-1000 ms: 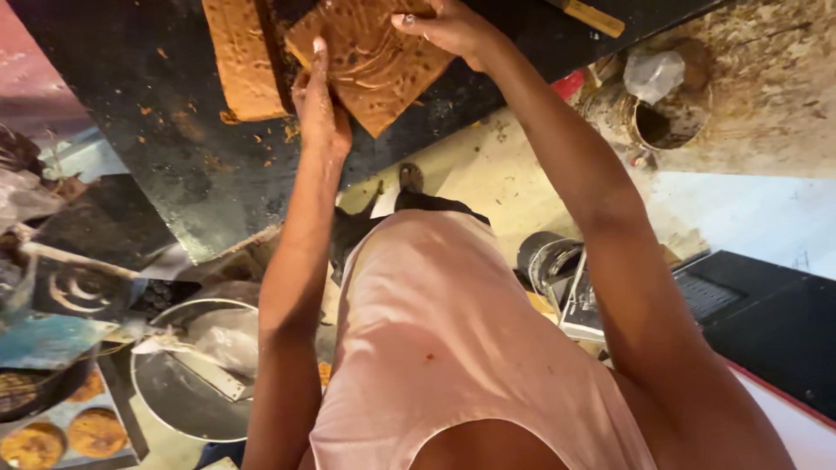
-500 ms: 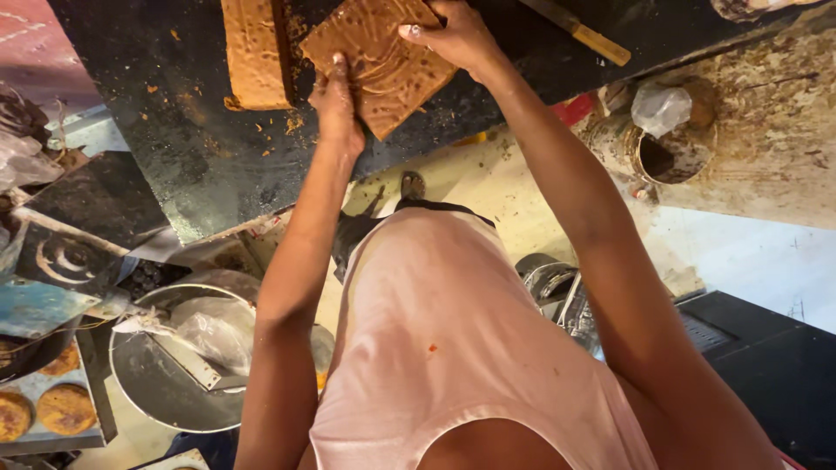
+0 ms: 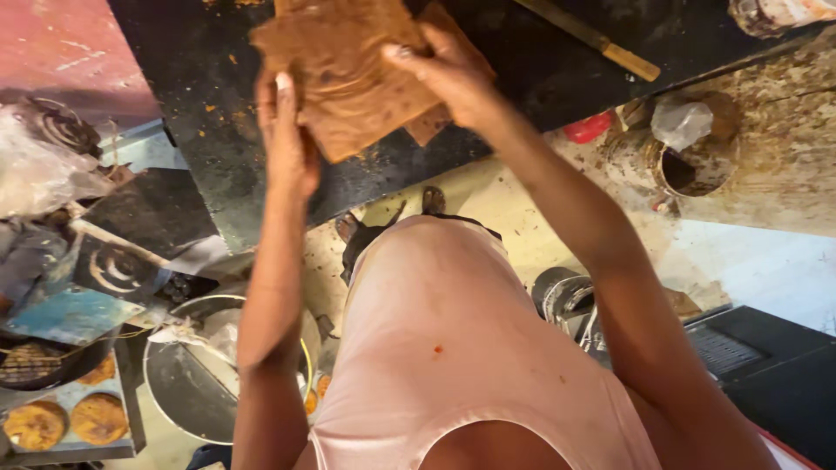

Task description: The person removes a large cake from a rectangular mold, peels off a paper lining from the bottom, and uses a knife to cut the cake into multiple smaller rectangular pieces.

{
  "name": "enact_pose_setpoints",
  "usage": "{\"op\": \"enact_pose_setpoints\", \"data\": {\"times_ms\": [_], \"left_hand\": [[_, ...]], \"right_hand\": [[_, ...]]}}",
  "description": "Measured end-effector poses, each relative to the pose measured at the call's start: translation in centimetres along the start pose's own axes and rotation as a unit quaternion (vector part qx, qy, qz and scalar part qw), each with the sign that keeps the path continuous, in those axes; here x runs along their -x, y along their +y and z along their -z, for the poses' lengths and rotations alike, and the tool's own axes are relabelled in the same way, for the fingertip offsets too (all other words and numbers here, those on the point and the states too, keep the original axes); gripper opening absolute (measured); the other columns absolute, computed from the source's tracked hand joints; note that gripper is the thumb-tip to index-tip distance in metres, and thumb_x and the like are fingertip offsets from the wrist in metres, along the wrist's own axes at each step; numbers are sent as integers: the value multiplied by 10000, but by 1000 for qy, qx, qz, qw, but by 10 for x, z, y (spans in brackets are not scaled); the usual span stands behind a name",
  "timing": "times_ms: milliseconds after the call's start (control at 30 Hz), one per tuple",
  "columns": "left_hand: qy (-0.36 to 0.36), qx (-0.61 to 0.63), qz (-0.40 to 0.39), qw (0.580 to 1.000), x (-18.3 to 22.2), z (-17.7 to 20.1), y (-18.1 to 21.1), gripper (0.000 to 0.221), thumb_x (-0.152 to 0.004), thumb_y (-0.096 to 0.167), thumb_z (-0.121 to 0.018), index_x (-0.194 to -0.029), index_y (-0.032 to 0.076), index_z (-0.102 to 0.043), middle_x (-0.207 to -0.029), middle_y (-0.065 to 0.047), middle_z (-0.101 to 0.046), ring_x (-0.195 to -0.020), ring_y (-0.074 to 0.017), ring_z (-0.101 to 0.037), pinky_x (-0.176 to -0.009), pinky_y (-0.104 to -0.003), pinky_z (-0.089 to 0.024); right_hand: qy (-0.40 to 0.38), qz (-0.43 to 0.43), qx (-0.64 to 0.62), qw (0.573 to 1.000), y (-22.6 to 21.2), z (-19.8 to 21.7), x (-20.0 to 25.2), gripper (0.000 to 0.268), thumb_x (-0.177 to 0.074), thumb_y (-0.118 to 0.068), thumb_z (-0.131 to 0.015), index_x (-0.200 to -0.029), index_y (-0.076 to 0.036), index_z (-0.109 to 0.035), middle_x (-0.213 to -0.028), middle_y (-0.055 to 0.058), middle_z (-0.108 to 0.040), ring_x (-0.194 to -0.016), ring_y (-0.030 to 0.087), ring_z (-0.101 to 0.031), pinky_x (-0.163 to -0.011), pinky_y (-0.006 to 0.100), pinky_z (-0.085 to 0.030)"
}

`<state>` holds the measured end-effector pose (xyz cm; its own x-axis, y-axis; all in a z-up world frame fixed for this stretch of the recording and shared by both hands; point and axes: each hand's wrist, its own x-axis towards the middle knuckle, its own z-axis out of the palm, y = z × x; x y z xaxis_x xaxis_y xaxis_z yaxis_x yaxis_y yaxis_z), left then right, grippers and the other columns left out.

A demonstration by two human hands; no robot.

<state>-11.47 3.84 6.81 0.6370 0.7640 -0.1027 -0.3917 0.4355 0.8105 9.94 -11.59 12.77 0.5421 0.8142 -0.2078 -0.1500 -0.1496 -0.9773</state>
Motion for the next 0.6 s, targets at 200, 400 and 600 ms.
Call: {"op": "enact_pose_setpoints", "data": {"times_ms": [200,400,600], "left_hand": [[85,-75,61,992,-37,110,73,614,-978,348,-776,-1437,72,-476,-1372,-114,-642,-1276,-266,-624,-1042,-419,-585],[71,-66,106,990,-128,213,106,595,-955,324,-778,-1401,64,-483,-1326,-144,-679,-1246,-316,-681,-1010,-492,-602],[28,-338,21,941,-224,288,59,677,-1076,359,-756,-1524,-16,-414,-1478,-240,-497,-1336,-383,-534,-1132,-503,-442]], "right_hand": [[20,-58,20,998,26,-156,-46,811,-835,-444,-786,-1466,-35,-482,-1297,105,-690,-1119,192,-695,-910,353,-595],[61,-37,-2,997,65,-241,-161,950,-910,-542,-774,-1572,9,-371,-1412,226,-620,-1269,295,-618,-1047,388,-522],[125,88,-19,988,106,-216,-127,745,-1014,-498,-655,-1543,-17,-444,-1487,195,-572,-1353,269,-604,-1096,420,-566]]}}
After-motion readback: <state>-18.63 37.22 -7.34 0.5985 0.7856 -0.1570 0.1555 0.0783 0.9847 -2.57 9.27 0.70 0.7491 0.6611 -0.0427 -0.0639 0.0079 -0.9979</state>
